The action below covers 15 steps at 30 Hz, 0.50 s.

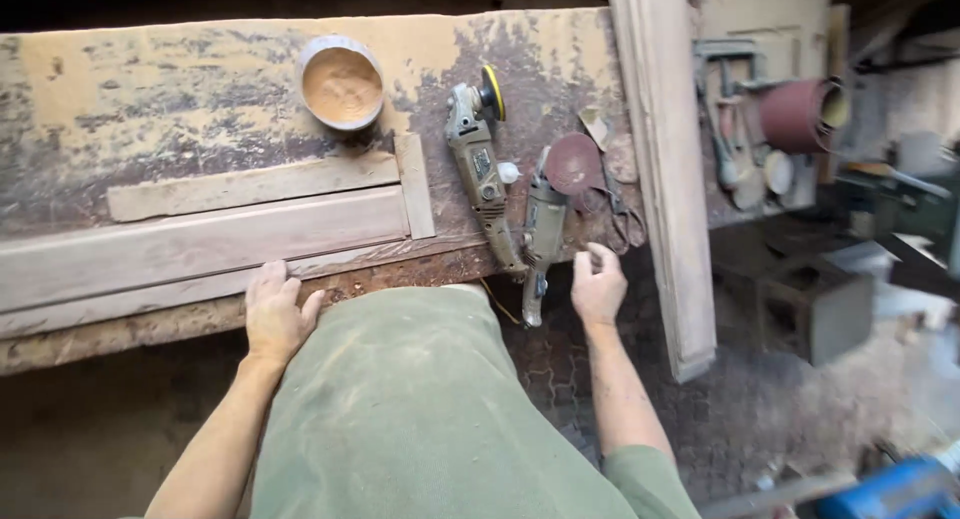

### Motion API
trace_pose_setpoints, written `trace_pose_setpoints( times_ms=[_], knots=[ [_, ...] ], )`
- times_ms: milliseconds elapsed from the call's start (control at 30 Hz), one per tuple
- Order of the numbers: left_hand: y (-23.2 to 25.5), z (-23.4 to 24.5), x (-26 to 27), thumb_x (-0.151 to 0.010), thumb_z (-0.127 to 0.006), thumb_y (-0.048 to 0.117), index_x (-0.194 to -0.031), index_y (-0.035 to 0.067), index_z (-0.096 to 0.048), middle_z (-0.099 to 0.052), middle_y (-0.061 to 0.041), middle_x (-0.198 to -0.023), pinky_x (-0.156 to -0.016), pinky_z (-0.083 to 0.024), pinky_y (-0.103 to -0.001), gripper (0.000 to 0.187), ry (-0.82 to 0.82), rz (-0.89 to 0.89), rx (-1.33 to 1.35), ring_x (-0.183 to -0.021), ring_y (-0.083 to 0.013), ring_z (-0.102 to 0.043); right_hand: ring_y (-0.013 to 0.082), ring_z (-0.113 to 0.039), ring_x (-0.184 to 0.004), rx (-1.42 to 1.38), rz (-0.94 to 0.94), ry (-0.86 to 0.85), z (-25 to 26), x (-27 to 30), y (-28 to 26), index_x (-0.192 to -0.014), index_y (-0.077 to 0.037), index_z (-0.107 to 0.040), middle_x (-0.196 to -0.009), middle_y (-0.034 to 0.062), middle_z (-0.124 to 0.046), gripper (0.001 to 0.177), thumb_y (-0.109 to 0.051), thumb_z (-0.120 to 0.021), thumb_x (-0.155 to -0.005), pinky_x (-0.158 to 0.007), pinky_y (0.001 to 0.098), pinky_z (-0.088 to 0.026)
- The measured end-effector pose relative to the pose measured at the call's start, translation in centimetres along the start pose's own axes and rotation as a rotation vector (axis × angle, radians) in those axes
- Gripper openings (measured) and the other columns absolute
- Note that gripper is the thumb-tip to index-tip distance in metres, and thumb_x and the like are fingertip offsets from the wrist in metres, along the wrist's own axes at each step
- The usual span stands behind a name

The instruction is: Sanding wood planks and filling holes or cracks with glue and wood dust to smooth the surface.

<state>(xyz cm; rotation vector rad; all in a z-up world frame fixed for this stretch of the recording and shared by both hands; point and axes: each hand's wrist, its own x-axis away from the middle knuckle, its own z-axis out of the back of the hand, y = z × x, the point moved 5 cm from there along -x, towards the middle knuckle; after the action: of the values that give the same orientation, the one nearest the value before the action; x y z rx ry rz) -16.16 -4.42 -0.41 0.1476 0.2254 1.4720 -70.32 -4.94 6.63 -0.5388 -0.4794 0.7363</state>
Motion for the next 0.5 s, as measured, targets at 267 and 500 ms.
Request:
trace_pose_setpoints(
  times_ms=[267, 500],
  knots=[
    [1.1, 3.8, -1.2, -0.089, -0.076, 0.052, -0.099, 0.013, -0.068, -0.075, -0.014, -0.105, -0.093, -0.056, -0.049, 0.041, -0.305, 0.379, 0.194, -0.109, -0.0354, -0.069, 0.0139, -0.073, -0.086, -0.399, 0.071, -0.394, -6.1, -2.7, -10.0, -0.131, -0.011, -0.069, -0.101, 0.0117, -0.078, 0.049, -0.011, -0.08, -0.084, -0.082, 0.0332, -0.061],
    [4.9, 5.7, -0.3, -0.087, -0.074, 0.054, -0.099, 0.016, -0.068, -0.074, -0.016, -0.103, -0.091, -0.057, -0.049, 0.041, -0.327, 0.48, 0.193, -0.107, -0.0351, -0.07, 0.0311, -0.075, -0.094, -0.316, 0.397, -0.057, -11.7, -4.4, -11.3, -0.105, -0.012, -0.08, -0.095, 0.0128, -0.078, 0.015, -0.018, -0.076, -0.092, -0.078, 0.0411, -0.059]
  ],
)
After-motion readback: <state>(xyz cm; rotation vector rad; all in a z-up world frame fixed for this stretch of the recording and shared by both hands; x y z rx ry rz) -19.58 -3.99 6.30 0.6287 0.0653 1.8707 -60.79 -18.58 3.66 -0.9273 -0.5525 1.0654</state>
